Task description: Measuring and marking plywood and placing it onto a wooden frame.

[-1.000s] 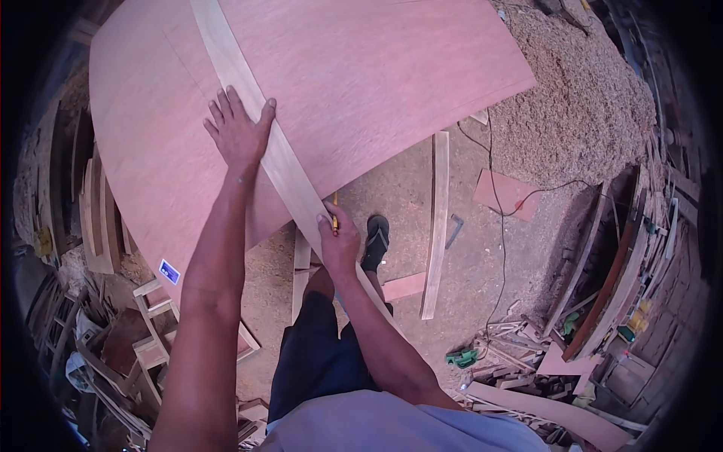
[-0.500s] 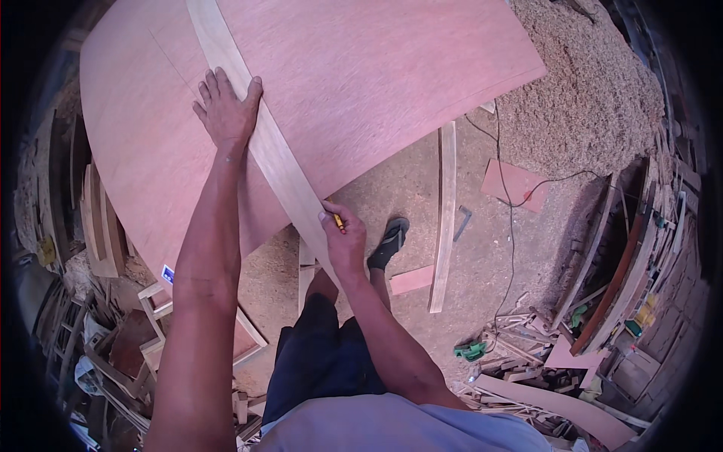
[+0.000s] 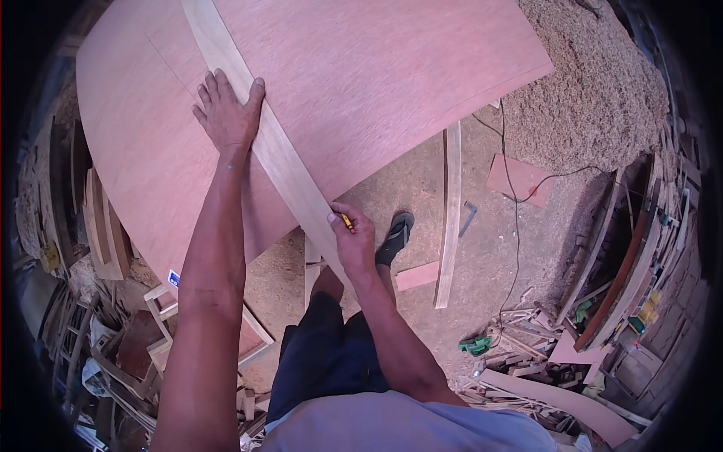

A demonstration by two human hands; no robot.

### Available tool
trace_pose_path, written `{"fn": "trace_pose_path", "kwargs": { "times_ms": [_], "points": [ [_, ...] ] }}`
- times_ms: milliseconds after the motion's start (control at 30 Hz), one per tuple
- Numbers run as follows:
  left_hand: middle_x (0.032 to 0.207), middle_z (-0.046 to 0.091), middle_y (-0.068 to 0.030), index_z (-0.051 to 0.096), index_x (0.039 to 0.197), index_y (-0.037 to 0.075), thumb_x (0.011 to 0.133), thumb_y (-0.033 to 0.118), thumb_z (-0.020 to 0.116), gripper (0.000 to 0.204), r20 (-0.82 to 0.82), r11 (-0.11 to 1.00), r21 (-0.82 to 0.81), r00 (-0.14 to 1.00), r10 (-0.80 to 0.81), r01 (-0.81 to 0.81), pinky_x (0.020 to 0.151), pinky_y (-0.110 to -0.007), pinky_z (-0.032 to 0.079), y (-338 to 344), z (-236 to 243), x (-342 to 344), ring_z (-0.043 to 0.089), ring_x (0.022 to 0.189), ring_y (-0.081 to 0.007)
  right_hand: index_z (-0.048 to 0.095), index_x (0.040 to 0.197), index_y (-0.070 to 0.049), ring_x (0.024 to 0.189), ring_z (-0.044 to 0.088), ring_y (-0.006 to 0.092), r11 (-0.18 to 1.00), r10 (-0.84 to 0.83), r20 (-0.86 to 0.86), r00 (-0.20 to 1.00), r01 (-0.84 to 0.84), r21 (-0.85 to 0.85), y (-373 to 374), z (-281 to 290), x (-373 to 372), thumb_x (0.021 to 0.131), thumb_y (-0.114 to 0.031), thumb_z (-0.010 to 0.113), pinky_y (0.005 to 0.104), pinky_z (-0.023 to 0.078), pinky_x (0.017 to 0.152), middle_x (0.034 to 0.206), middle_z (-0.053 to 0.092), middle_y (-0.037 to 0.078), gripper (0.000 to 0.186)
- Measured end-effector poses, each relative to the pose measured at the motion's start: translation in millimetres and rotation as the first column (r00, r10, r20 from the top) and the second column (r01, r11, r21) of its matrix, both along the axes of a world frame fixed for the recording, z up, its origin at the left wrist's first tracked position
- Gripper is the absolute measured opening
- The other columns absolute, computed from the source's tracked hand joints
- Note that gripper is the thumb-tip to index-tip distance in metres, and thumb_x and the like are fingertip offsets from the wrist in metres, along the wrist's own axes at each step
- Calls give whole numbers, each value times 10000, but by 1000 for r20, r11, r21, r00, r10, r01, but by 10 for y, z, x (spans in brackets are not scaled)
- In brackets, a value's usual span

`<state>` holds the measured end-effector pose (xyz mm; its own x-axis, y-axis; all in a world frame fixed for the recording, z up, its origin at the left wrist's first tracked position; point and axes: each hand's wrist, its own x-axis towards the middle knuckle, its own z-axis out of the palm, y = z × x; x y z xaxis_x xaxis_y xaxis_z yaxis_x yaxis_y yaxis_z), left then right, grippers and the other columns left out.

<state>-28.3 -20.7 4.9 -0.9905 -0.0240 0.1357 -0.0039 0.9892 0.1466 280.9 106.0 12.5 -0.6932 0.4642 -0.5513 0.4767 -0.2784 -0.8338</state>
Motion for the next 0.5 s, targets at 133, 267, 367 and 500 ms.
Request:
{"fn": "trace_pose_path", "kwargs": {
  "times_ms": [133,267,367,500],
  "points": [
    [1794,263,-168,307,1717,71,966,794,523,1064,10,1000,8,1000,4,-4,1340,-589,102,20,-24,24,190,1669,-378,769,1209,6,917,710,141,1000,-15,-6,1000,15,16,12,-52,19,984,-38,721,300,556,873,1014,793,96,233],
    [1793,260,-176,310,1713,59,962,806,520,1079,13,1000,6,1000,-1,1,1340,-594,92,-1,-32,0,186,1669,-385,768,1197,3,901,707,129,1000,-11,-18,1000,12,27,5,-78,1,981,-34,723,297,556,850,1003,791,86,224],
    [1785,270,-191,318,1704,42,959,805,535,1089,1,1000,7,1000,-10,10,1339,-603,91,-21,-2,-32,187,1666,-394,763,1188,5,908,721,160,999,19,16,1000,-19,28,-2,-37,-46,970,-30,731,315,562,858,1009,794,102,224],
    [1758,307,-222,340,1684,14,963,752,593,1062,-51,997,54,998,-45,48,1332,-622,105,27,42,-9,206,1654,-420,766,1223,21,1043,718,184,988,63,12,998,-64,139,83,76,-76,969,-8,729,325,553,969,1108,774,104,258]
  ]
}}
